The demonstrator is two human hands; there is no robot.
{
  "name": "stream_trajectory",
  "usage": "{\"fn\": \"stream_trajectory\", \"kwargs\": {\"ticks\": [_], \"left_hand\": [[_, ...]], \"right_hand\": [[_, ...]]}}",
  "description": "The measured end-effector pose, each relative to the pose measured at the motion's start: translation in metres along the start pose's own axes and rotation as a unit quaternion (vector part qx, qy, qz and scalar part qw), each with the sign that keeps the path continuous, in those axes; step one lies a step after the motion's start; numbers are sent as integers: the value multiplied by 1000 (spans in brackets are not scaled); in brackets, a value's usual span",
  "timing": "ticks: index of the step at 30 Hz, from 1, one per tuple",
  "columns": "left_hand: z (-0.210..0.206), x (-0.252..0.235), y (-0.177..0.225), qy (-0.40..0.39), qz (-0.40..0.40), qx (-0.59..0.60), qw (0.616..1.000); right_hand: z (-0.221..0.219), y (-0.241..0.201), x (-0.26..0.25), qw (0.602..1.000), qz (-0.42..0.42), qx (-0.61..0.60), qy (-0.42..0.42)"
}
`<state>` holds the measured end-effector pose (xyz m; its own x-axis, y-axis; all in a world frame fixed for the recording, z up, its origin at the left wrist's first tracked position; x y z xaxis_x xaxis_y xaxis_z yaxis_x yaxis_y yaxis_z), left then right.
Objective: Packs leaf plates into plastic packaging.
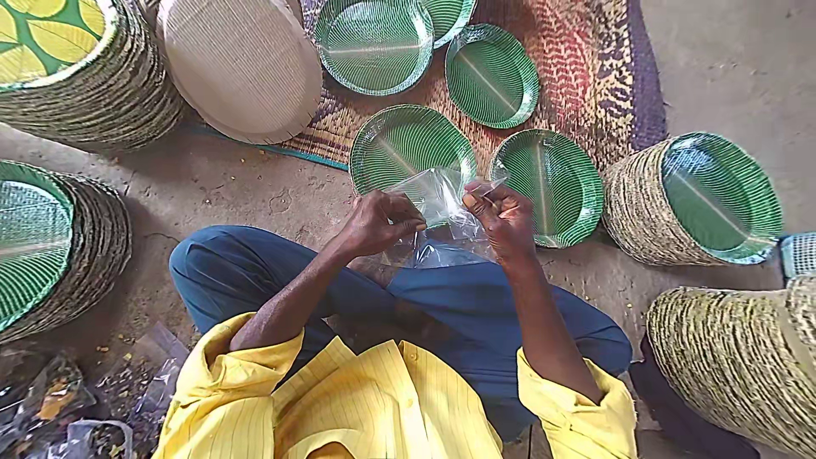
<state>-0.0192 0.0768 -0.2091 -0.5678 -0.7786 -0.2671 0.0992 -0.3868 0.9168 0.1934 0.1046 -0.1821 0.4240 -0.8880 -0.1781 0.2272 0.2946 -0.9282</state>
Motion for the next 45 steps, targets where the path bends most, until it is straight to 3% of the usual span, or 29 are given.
{"fn": "stream_trajectory", "kwargs": {"ticks": [8,12,18,22,26,30,34,39,45], "left_hand": [[-15,-1,7,42,-2,80,996],[-15,0,7,77,1,110,991],[-10,3,-3,150,10,164,975],[-9,4,-5,180,7,176,968],[-8,6,-6,204,5,181,962],[-8,7,-4,219,-4,197,956],[-13,7,-5,213,-6,178,961],[-28,6,-7,184,9,191,964],[-34,7,-4,167,10,124,978]], "right_hand": [[11,-4,1,989,8,144,45],[20,-20,8,949,83,284,107],[18,-51,27,889,210,360,188],[4,-65,38,870,250,383,185],[-12,-55,34,907,257,316,109],[-39,-32,21,953,158,257,-40],[-63,-17,19,979,73,147,-119],[-70,-12,20,992,42,28,-114],[-66,-10,22,997,18,-7,-77]]}}
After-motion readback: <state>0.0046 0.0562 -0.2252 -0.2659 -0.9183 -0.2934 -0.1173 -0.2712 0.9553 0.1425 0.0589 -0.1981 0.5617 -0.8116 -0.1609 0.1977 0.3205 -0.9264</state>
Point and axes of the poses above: each hand's wrist, its own x-axis away from the middle knuckle, its own z-axis out of the back of the hand, y = z × x, the point moved 6 cm from there along -x, towards the middle knuckle, and after that the axes turned 14 degrees about -y, right-handed, at the moved point
